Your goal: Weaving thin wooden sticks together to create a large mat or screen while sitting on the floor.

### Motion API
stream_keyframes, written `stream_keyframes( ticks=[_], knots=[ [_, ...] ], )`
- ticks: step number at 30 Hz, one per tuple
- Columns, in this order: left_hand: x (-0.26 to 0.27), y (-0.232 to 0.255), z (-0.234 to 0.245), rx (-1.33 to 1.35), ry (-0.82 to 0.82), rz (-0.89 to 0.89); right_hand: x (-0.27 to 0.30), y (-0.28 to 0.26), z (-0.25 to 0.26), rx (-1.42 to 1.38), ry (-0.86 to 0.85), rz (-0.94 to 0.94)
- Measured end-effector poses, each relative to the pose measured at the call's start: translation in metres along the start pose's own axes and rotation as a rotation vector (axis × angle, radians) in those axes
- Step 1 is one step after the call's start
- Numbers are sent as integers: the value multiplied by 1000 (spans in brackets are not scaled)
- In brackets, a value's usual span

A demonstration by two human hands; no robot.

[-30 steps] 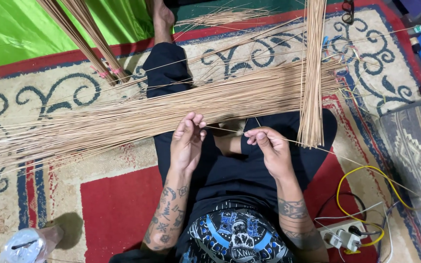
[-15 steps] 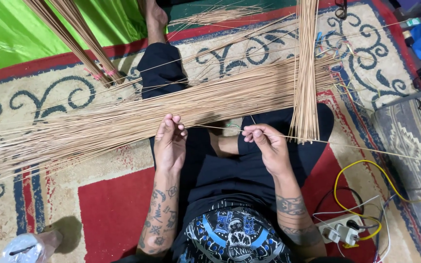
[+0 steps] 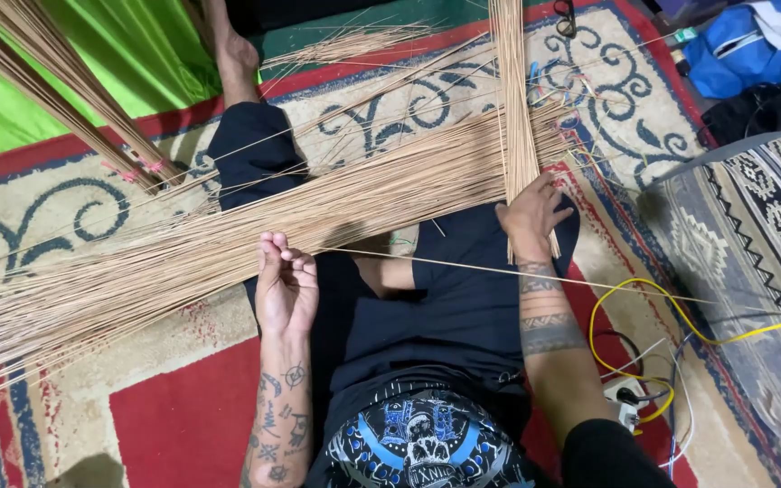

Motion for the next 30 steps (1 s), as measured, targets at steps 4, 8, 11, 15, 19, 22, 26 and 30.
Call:
stream_keyframes(
  ticks=[4,8,11,15,19,22,26,30],
  knots=[
    [4,-5,2,14,-1,16,-21,31,-31,45,8,4],
    [4,-11,2,7,-14,45,-10,43,-22,-15,63,63],
    [8,-10,-1,3,-25,56,18,30,26,-54,63,101],
    [12,-6,-5,4,-48,56,34,30,54,-72,-4,110],
    [12,-8,-6,2,-54,53,42,41,47,-21,14,114],
    [12,-15,-7,-3,-63,81,47,45,45,-17,59,115],
    [14,-18,-6,-24,-72,98,50,46,37,-12,151,105],
    [11,-14,0,-28,-79,99,48,48,28,-85,154,98]
  ],
)
Point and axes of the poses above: each hand's wrist, its own x-axis away from the middle knuckle, its own z-axis out of the back of the hand, y = z × x, the point moved 2 cm from there along -x, towards the middle knuckle, and after that the axes turned 14 degrees about x, right-handed, at the moved point
